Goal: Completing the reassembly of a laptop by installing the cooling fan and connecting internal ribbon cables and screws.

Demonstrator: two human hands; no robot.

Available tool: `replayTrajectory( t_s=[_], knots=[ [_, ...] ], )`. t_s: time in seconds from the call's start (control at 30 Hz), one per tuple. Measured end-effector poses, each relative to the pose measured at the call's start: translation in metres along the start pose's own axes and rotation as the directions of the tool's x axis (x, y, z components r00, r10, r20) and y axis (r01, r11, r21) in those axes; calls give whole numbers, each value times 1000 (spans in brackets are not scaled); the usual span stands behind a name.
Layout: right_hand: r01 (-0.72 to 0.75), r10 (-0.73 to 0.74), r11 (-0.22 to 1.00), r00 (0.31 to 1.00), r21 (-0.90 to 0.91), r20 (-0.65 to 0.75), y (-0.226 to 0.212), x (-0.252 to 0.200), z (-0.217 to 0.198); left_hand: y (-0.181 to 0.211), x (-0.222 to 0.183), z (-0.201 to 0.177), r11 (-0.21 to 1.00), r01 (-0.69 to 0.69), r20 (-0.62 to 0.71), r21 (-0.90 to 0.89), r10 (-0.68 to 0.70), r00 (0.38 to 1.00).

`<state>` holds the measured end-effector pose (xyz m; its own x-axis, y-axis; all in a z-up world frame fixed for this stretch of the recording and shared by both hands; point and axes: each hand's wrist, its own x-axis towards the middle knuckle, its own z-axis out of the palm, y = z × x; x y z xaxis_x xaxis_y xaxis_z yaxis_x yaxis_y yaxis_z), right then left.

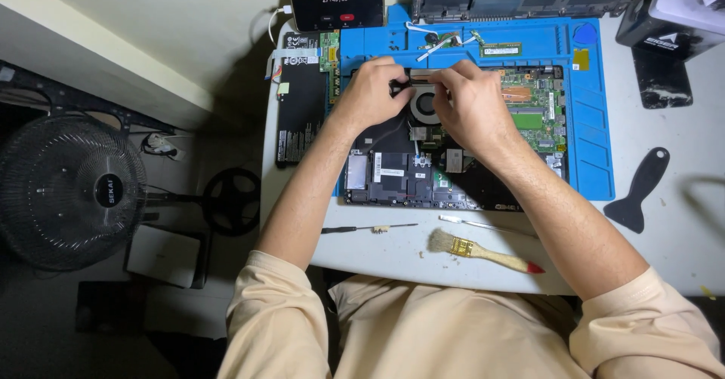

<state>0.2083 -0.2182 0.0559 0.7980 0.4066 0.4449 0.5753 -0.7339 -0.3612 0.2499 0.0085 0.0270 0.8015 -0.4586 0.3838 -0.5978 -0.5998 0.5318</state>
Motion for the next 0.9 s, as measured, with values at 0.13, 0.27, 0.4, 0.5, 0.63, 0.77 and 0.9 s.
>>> replayTrajectory(
  t_s=[0.13,0.27,0.4,0.5,0.63,0.77,0.9],
  knots=[
    [16,-16,994,1000,107,-8,-14,13,-17,-1,-1,9,997,59,-37,-44,-60,997],
    [58,-52,985,998,164,-41,-8,20,-21,10,-2,6,985,140,-62,-99,-146,987],
    [50,-49,992,999,119,-7,-3,16,-24,17,-5,4,982,136,-58,-128,-144,988],
    [-56,41,992,990,115,132,0,4,-23,1,-6,6,999,-11,-31,-39,10,999],
    [-42,32,998,976,41,217,-11,-11,-17,4,-9,4,999,-32,-22,-5,31,999],
    [-36,57,996,958,-79,282,-13,-21,-4,10,-11,-1,997,-66,-3,32,66,998],
    [-37,53,996,974,-76,219,-13,-15,-14,5,-14,2,991,-113,6,68,113,994]
  ],
)
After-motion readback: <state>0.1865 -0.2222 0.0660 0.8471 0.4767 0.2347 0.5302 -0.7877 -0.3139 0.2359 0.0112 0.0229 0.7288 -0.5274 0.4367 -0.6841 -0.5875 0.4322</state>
